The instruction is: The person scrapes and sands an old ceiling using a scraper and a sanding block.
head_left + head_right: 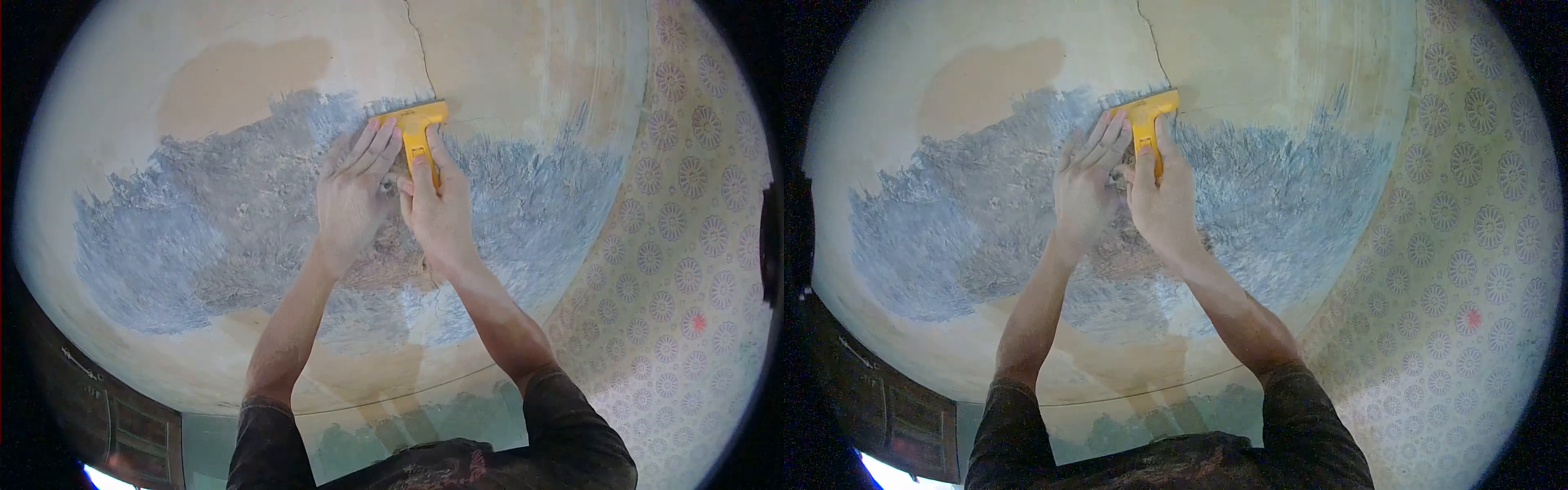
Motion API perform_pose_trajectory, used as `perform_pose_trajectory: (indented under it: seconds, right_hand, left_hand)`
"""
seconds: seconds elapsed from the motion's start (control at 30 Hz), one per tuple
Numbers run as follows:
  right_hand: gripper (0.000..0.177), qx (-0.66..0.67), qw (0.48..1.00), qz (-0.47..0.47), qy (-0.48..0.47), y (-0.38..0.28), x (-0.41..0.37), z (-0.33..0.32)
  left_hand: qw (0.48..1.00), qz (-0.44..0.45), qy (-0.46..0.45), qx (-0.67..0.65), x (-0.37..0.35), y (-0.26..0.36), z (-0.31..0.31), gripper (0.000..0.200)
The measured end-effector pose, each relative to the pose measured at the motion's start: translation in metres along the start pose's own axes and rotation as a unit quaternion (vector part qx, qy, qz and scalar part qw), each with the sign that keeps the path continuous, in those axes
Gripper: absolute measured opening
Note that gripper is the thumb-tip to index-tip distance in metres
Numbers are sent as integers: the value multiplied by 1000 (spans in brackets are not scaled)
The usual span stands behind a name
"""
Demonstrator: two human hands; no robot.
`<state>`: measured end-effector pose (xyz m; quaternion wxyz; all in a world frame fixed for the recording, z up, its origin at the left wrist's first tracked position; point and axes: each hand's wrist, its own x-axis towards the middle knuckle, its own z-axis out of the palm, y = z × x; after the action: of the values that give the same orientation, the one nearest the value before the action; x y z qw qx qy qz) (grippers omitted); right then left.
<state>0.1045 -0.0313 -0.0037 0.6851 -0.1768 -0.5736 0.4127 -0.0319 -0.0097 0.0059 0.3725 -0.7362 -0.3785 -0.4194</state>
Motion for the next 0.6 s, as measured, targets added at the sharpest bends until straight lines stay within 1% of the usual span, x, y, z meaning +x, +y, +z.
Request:
perform_pose_trajectory:
  seconds: [0.1, 0.17, 0.3, 0.37, 0.4, 0.47, 0.5, 0.57, 0.6]
  right_hand:
    - [54, -9, 1000, -6, 25, 2, 5, -4]
    - [52, -21, 1000, -17, -5, 5, -1, -5]
    - [51, -33, 999, -15, 13, -1, 6, -2]
    - [51, 4, 1000, 5, 15, -10, 14, 0]
    - [51, 2, 1000, 7, 12, -12, 11, -1]
    - [51, 23, 1000, 7, -13, -9, -4, -2]
    - [51, 23, 1000, 7, -16, -8, -1, -1]
    - [50, -28, 999, -9, 29, -4, 3, -1]
    - [50, -28, 999, -8, 25, -5, 10, -3]
  left_hand:
    - [1000, 19, -8, 20, 6, -2, 0, 63]
    - [1000, 4, 26, -17, 6, 4, 3, 63]
    - [1000, 9, 27, 6, 8, 3, 3, 63]
    - [1000, 21, 21, 0, 18, -4, -1, 62]
    - [1000, 16, 22, 0, 16, -1, 1, 62]
    - [998, -1, 36, -53, 3, 8, 2, 60]
    - [998, -3, 38, -50, 3, 7, 3, 60]
    - [1000, 9, 19, -17, 1, 4, 3, 61]
    - [1000, 7, 20, -15, 7, 2, 4, 61]
